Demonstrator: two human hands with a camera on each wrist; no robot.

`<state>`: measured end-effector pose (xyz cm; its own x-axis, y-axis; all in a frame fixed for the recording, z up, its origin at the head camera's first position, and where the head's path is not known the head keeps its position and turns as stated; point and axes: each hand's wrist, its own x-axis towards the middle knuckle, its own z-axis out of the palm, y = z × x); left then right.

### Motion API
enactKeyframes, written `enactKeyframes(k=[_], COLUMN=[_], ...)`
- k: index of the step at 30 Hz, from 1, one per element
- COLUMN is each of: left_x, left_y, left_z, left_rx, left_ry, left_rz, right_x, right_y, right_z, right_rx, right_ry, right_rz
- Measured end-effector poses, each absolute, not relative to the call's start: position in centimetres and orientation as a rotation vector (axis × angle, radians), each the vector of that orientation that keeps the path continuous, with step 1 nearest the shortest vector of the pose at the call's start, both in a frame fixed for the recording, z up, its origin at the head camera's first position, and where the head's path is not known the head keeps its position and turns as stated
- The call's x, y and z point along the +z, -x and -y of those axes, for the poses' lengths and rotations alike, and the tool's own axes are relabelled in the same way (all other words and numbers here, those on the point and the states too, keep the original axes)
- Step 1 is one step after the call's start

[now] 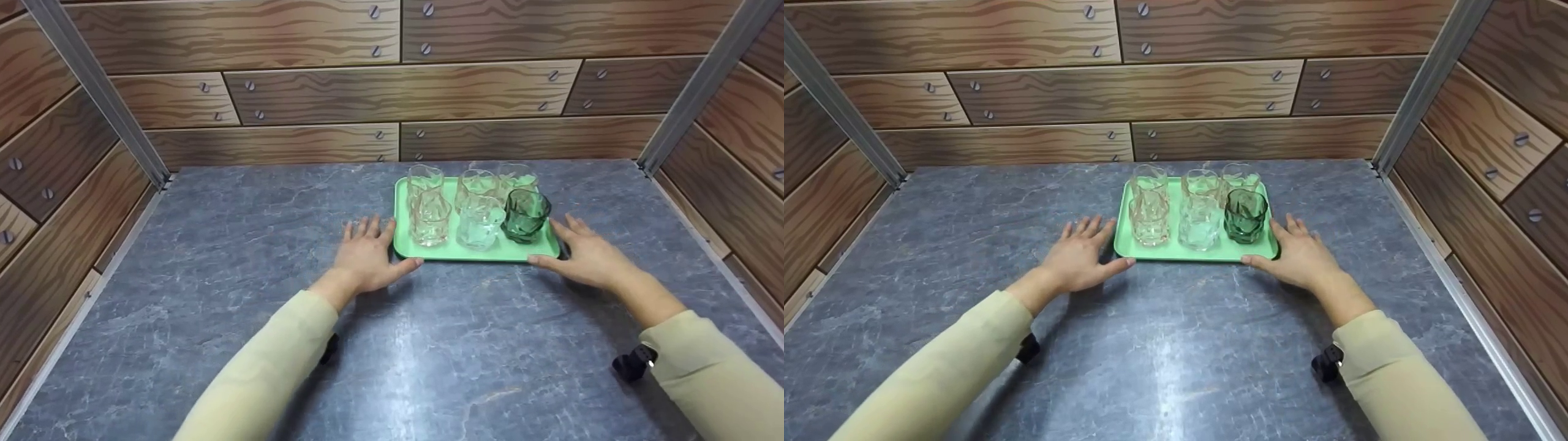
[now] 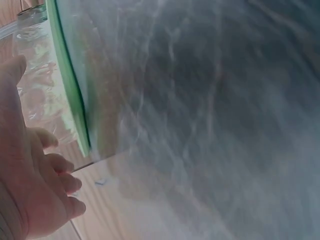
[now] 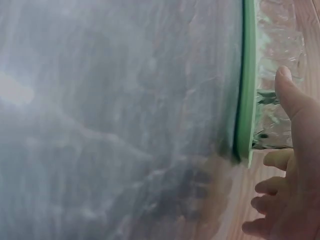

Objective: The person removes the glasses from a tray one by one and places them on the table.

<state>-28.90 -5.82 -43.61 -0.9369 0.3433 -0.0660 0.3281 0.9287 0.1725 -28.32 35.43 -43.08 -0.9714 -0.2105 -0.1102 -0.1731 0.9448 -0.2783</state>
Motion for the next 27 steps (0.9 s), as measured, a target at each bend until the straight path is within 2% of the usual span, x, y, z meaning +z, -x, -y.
enactKeyframes(k=[13, 27], left_x=[-45.0, -44.8], left_y=[30.0, 30.5], left_z=[4.1, 3.5], left_rx=[0.319, 0.241], left_ry=[-0.548, -0.584], left_rz=[-2.897, -2.886], right_x=[-44.0, -44.4], right_y=[29.4, 29.5], right_z=[-35.5, -35.3], right_rx=[-0.412, -0.463], right_ry=[0.415, 0.392], right_rz=[-2.938, -2.922])
